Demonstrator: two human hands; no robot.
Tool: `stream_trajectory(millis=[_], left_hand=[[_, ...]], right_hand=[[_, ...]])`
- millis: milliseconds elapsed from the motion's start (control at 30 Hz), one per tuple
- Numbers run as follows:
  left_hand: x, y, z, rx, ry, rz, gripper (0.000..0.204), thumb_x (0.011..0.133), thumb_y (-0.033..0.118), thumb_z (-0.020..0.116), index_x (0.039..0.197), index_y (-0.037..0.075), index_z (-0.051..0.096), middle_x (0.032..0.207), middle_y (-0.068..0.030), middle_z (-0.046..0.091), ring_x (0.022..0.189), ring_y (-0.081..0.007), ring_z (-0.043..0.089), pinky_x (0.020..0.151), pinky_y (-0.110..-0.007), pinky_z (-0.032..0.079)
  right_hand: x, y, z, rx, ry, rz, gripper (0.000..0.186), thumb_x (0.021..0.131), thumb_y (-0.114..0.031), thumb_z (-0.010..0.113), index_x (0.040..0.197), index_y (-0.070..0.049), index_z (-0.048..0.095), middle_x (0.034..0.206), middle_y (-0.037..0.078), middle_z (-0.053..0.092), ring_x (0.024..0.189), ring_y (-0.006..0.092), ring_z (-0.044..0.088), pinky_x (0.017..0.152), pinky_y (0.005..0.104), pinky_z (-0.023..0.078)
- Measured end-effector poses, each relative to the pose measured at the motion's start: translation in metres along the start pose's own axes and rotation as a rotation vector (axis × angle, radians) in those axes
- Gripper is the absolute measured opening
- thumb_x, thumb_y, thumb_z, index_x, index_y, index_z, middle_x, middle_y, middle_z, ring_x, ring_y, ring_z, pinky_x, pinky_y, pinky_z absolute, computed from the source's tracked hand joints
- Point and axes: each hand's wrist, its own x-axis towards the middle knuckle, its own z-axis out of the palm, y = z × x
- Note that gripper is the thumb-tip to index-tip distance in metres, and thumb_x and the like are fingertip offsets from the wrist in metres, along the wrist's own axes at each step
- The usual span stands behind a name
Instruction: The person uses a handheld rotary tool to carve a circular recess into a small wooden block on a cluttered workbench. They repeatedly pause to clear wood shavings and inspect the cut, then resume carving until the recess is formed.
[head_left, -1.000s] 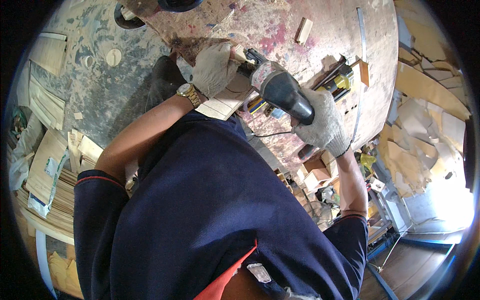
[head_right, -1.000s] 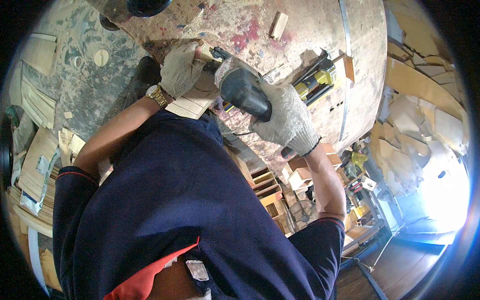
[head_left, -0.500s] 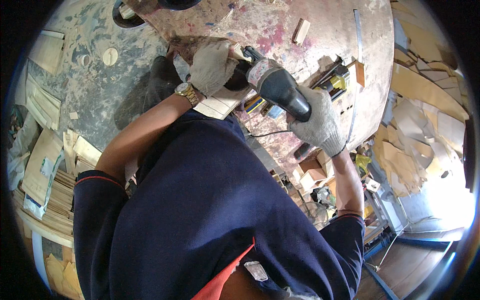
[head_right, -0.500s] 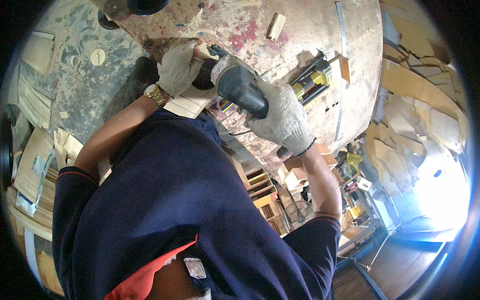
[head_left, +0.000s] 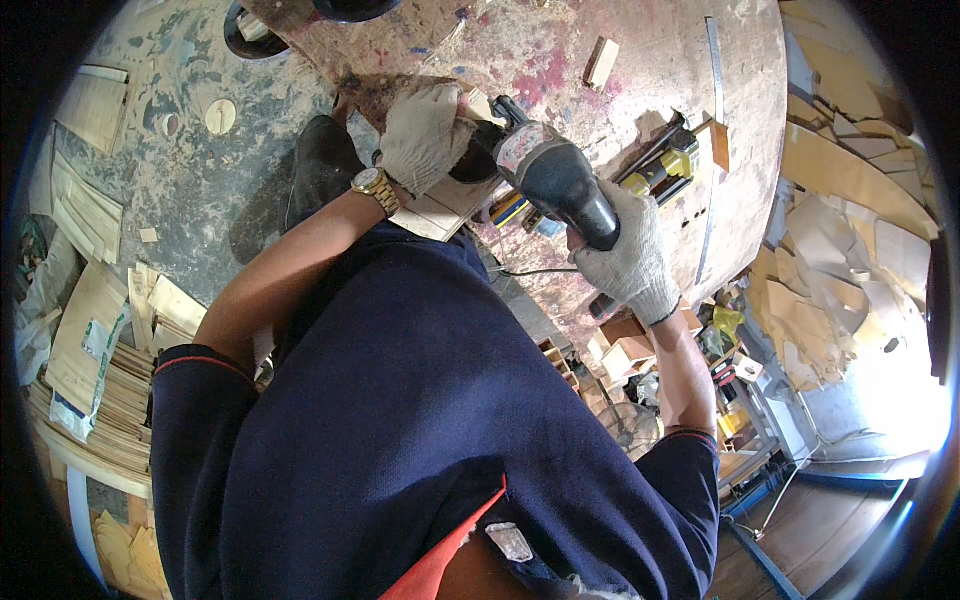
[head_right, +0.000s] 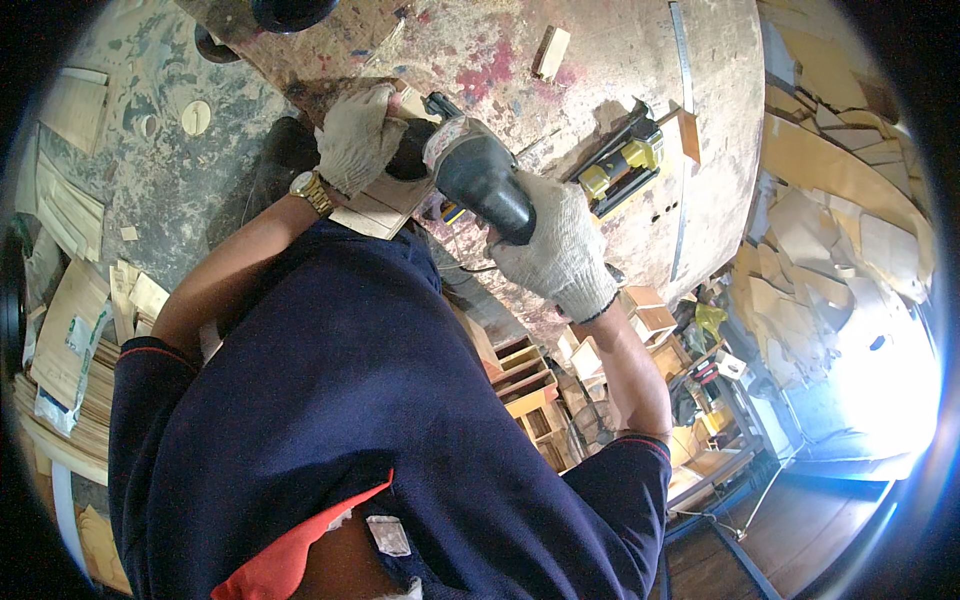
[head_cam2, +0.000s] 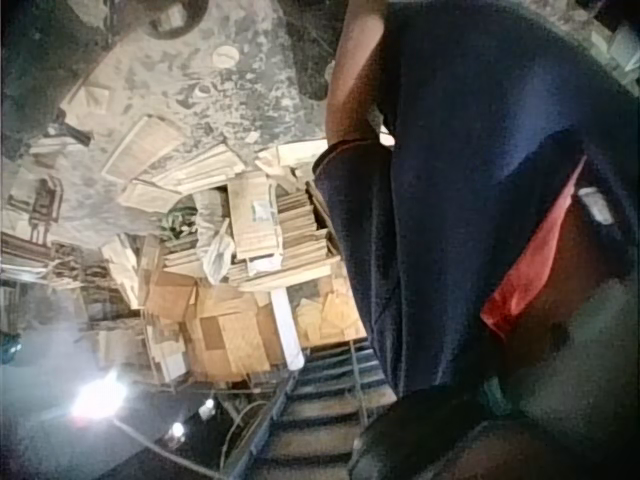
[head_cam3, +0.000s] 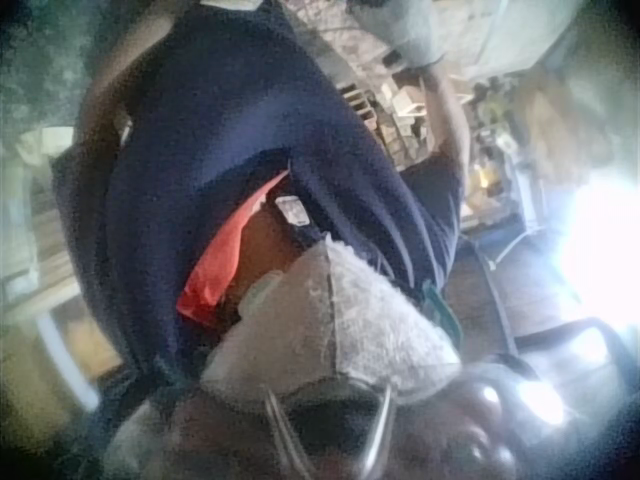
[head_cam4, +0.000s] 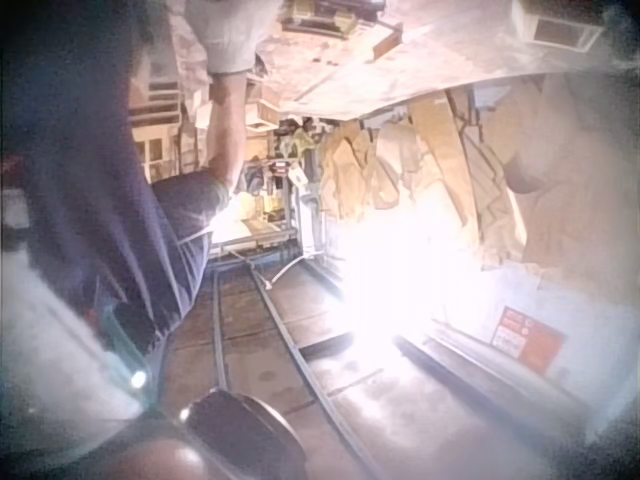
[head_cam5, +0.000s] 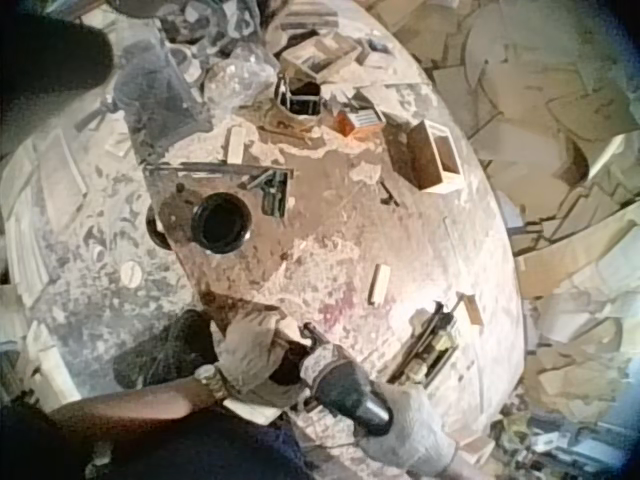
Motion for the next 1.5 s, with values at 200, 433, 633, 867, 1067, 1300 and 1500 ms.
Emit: stream_trajectory(millis=[200, 433, 633, 867, 1067, 1300, 1500], left_hand=[[0.001, 0.000, 0.001, -0.003, -0.029, -0.030, 0.023, 0.098, 0.025, 0.057, 0.104, 0.003, 0.063, 0.098, -0.0156, 0.070, 0.096, -0.0356, 0.068, 0.086, -0.048, 0.051], [0.001, 0.000, 0.002, -0.021, 0.039, -0.014, 0.023, 0.099, 0.024, 0.055, 0.102, 0.002, 0.063, 0.095, -0.0162, 0.070, 0.094, -0.0359, 0.068, 0.084, -0.048, 0.053], [0.002, -0.002, 0.006, -0.059, 0.086, -0.009, 0.024, 0.100, 0.025, 0.055, 0.099, 0.003, 0.064, 0.091, -0.0175, 0.069, 0.090, -0.0373, 0.068, 0.081, -0.049, 0.053], [0.000, 0.001, 0.003, -0.158, 0.097, -0.128, 0.034, 0.105, 0.032, 0.050, 0.092, 0.003, 0.062, 0.085, -0.0209, 0.067, 0.084, -0.0438, 0.066, 0.074, -0.053, 0.050], [0.013, -0.008, -0.039, -0.075, 0.187, 0.004, 0.034, 0.104, 0.034, 0.054, 0.110, 0.004, 0.068, 0.089, -0.0198, 0.069, 0.085, -0.0422, 0.067, 0.078, -0.049, 0.053], [0.068, -0.060, -0.088, 0.666, 0.329, 0.215, 0.086, 0.082, 0.058, 0.077, 0.153, 0.019, 0.048, 0.147, -0.0183, 0.049, 0.130, -0.0430, 0.050, 0.106, -0.061, 0.042], [0.108, -0.068, -0.112, 0.741, 0.210, 0.168, 0.081, 0.080, 0.062, 0.077, 0.145, 0.019, 0.053, 0.149, -0.0189, 0.049, 0.132, -0.0435, 0.050, 0.105, -0.063, 0.041]], right_hand=[[0.004, -0.002, -0.001, -0.028, 0.055, -0.115, 0.028, 0.072, -0.009, 0.067, 0.098, 0.001, 0.068, 0.071, 0.018, 0.064, 0.060, 0.0270, 0.062, 0.063, 0.0371, 0.051], [0.008, 0.002, -0.002, -0.024, 0.058, -0.179, 0.029, 0.071, -0.008, 0.066, 0.099, 0.001, 0.067, 0.069, 0.018, 0.063, 0.060, 0.0324, 0.061, 0.064, 0.0382, 0.051], [0.008, 0.001, -0.004, -0.037, 0.051, -0.195, 0.032, 0.070, -0.009, 0.067, 0.101, 0.000, 0.067, 0.072, 0.021, 0.065, 0.065, 0.0380, 0.066, 0.066, 0.0403, 0.052], [0.006, -0.008, -0.007, -0.052, 0.031, -0.108, 0.041, 0.067, -0.021, 0.075, 0.103, -0.003, 0.068, 0.084, 0.024, 0.070, 0.080, 0.0428, 0.071, 0.074, 0.0471, 0.056], [-0.035, -0.015, 0.010, 0.038, 0.140, 0.037, 0.038, 0.068, -0.017, 0.073, 0.103, -0.003, 0.069, 0.078, 0.023, 0.068, 0.077, 0.0398, 0.072, 0.072, 0.0446, 0.056], [-0.132, -0.004, 0.064, 0.770, 0.625, 0.291, 0.032, 0.072, -0.009, 0.076, 0.102, 0.003, 0.071, 0.081, 0.009, 0.072, 0.074, 0.0115, 0.063, 0.071, 0.0316, 0.052], [-0.164, 0.010, 0.129, 0.885, 0.997, 0.533, 0.026, 0.079, -0.014, 0.083, 0.095, 0.002, 0.070, 0.076, 0.005, 0.069, 0.067, 0.0101, 0.060, 0.063, 0.0302, 0.050]])
